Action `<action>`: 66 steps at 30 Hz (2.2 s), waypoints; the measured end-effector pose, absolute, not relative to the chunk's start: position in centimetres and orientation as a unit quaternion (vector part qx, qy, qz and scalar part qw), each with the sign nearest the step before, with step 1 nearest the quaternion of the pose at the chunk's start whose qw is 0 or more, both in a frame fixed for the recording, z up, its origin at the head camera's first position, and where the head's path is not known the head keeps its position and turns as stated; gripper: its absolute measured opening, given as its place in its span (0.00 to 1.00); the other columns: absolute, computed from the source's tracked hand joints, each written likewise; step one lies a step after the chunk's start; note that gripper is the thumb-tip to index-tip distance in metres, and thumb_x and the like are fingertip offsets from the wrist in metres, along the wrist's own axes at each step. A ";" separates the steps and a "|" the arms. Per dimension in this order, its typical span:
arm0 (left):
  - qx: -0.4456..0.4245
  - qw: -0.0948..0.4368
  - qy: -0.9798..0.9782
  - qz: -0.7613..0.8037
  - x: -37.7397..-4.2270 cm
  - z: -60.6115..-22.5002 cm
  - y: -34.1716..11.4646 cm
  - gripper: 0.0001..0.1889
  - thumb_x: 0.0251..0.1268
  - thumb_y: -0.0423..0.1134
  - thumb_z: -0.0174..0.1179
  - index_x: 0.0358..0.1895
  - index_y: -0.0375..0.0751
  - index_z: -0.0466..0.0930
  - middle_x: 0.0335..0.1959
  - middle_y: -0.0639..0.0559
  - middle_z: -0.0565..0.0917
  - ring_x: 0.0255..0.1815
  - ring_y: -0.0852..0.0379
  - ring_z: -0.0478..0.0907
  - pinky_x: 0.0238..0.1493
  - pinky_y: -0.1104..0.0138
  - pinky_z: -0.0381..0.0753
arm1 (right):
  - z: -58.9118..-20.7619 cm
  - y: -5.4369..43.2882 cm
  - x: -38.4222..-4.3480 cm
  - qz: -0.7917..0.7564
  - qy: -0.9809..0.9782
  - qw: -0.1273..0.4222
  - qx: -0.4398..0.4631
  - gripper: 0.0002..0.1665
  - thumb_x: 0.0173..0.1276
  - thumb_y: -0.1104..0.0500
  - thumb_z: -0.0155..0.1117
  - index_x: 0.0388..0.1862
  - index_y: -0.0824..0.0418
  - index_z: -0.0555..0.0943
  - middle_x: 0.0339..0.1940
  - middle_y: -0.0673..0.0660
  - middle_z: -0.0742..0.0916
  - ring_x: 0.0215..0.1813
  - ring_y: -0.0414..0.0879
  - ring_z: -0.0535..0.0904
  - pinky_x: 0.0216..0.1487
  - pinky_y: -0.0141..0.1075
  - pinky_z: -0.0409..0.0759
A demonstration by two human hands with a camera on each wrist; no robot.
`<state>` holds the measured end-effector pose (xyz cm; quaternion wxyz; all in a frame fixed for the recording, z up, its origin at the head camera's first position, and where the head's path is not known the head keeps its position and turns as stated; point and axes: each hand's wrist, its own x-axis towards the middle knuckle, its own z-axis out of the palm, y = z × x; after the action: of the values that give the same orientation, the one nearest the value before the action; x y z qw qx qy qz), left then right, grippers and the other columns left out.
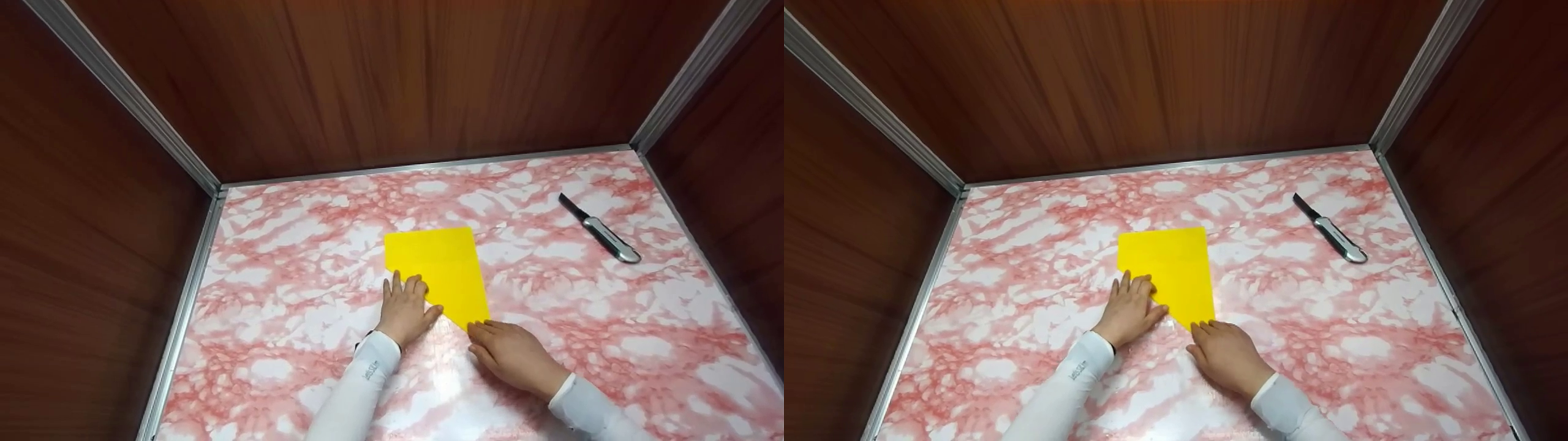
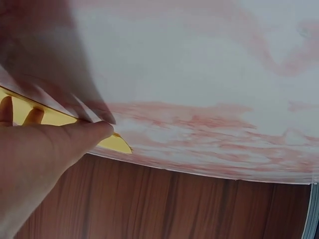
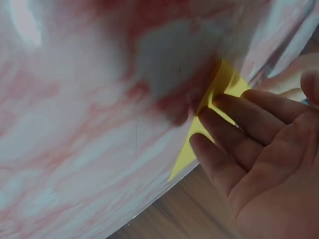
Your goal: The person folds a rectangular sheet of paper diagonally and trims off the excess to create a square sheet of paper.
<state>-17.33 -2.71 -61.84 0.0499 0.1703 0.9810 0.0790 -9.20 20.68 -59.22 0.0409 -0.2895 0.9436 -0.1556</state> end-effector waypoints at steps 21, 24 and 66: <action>0.129 0.049 0.986 0.092 -17.2 -61.4 -1.9 0.34 0.57 0.71 0.56 0.56 0.49 0.72 0.68 0.50 0.66 0.73 0.32 0.50 0.66 0.35 0.49 | -58.2 21.6 -20.9 -0.531 0.835 0.139 0.037 0.35 0.75 0.62 0.45 0.77 0.67 0.51 0.70 0.71 0.67 0.69 0.62 0.65 0.64 0.51 0.67; 0.129 0.049 0.986 0.094 -17.2 -61.4 -1.8 0.34 0.57 0.71 0.57 0.57 0.49 0.72 0.68 0.50 0.67 0.73 0.32 0.50 0.65 0.35 0.49 | -57.8 21.1 -21.6 -0.563 0.807 0.160 0.075 0.37 0.74 0.61 0.45 0.78 0.66 0.49 0.71 0.70 0.65 0.69 0.60 0.64 0.64 0.50 0.66; 0.126 0.057 0.987 0.086 -17.1 -61.6 -1.7 0.36 0.57 0.71 0.55 0.60 0.49 0.71 0.68 0.51 0.66 0.74 0.33 0.49 0.66 0.35 0.49 | -57.6 17.6 -22.9 -0.649 0.725 0.186 0.137 0.45 0.69 0.61 0.61 0.79 0.58 0.50 0.66 0.64 0.69 0.57 0.58 0.76 0.58 0.48 0.75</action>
<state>-17.11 -1.72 -61.65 0.0569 0.1258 0.9866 0.0864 -22.89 17.65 -57.60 0.1855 0.1375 0.7250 -0.6489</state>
